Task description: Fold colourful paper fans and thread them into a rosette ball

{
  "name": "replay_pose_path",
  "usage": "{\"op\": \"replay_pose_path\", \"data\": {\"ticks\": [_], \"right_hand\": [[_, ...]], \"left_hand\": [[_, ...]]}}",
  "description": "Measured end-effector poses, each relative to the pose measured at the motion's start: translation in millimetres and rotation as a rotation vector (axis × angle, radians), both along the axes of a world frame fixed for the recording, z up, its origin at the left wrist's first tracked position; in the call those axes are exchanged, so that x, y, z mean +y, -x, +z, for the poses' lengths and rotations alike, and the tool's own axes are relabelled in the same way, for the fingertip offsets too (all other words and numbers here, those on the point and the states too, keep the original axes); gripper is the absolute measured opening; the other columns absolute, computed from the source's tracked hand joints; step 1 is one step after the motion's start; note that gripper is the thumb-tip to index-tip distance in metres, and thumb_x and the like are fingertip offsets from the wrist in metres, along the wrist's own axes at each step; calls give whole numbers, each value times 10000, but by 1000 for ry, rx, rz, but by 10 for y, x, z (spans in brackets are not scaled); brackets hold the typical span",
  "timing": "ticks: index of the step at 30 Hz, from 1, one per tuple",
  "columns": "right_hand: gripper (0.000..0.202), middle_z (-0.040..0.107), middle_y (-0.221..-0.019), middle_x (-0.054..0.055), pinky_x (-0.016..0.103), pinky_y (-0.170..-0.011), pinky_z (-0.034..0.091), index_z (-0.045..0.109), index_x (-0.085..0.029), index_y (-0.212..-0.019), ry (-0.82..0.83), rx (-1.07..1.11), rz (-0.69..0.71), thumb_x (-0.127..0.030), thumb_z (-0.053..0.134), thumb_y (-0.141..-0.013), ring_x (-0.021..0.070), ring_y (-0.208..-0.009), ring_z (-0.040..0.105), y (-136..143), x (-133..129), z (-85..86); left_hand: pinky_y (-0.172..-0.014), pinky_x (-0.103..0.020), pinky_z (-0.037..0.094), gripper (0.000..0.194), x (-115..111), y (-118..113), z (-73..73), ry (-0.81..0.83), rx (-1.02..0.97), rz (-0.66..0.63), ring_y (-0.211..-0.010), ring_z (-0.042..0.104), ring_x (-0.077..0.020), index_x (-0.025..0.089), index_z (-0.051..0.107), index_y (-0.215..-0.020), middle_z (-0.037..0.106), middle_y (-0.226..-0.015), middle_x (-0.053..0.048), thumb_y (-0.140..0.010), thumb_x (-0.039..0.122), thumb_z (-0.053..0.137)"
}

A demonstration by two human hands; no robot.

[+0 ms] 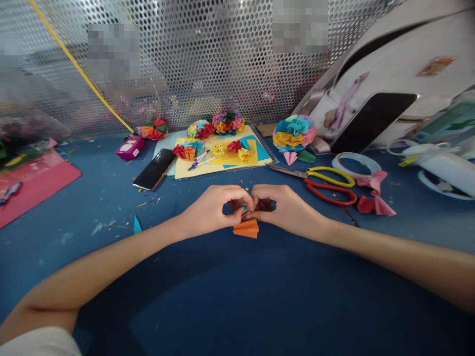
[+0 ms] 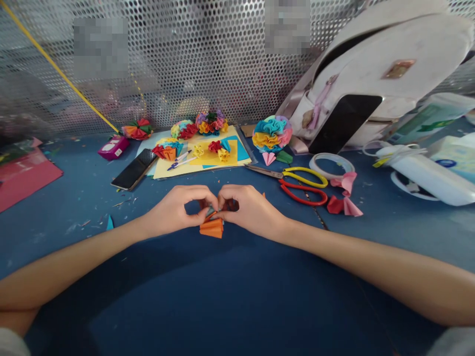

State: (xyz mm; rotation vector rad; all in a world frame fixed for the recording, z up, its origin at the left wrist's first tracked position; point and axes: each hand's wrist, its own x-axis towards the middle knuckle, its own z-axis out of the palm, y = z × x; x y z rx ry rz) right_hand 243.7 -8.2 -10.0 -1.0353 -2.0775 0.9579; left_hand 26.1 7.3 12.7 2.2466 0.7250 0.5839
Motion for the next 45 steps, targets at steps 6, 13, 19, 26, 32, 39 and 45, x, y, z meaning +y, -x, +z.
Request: {"op": "replay_pose_path", "data": {"ticks": [6, 13, 19, 26, 32, 39, 45], "right_hand": [[170, 585, -719, -17, 242, -584, 393, 600, -200, -717, 33, 11, -5, -259, 692, -848, 119, -633, 508, -10, 2, 33], [179, 577, -707, -24, 247, -587, 378, 571, -206, -689, 88, 16, -16, -249, 685, -820, 120, -634, 504, -3, -13, 58], [200, 584, -731, -21, 250, -604, 393, 577, -203, -700, 67, 16, 9, -275, 702, -840, 124, -650, 521, 0, -17, 44], [128, 604, -783, -3, 248, -615, 417, 588, -206, -745, 27, -8, 23, -220, 625, -868, 125, -662, 532, -20, -3, 42], [125, 597, -780, -11, 248, -616, 420, 582, -209, -755, 12, -9, 8, -220, 624, -872, 120, -655, 521, -33, 7, 19], [124, 586, -774, -18, 247, -616, 414, 571, -212, -759, -6, -17, 0, -200, 613, -875, 120, -656, 516, -23, 10, 6], [116, 592, -789, -13, 245, -622, 429, 582, -210, -776, -29, -27, 3, -195, 616, -886, 119, -660, 532, -46, 20, 13]], "left_hand": [[-730, -227, 478, 226, 37, 10, -12, 85, -51, -24, -759, 597, -108, 170, 653, -879, 643, -865, -1, -819, 18, 497], [-763, -270, 501, 118, 102, 35, -43, 275, -76, -61, -797, 599, -134, 158, 691, -934, 672, -937, -31, -856, 229, 744], [-801, -283, 517, 151, 124, 49, -57, 361, -75, -36, -841, 645, -153, 160, 713, -907, 712, -912, -33, -817, 238, 806], [-814, -279, 559, 101, 172, 81, -61, 354, -77, -48, -816, 683, -139, 154, 718, -932, 736, -891, -37, -833, 172, 717], [-770, -238, 568, 157, 184, 85, -62, 330, -110, -36, -785, 693, -122, 152, 722, -964, 744, -874, -36, -816, 129, 674], [-715, -210, 560, 115, 80, 21, -92, 306, -161, 79, -717, 661, -102, 143, 724, -922, 725, -812, -20, -828, 149, 659], [-766, -225, 576, 131, 93, 23, -95, 354, -190, 72, -761, 690, -111, 140, 728, -931, 747, -853, -35, -826, 151, 651]]}}
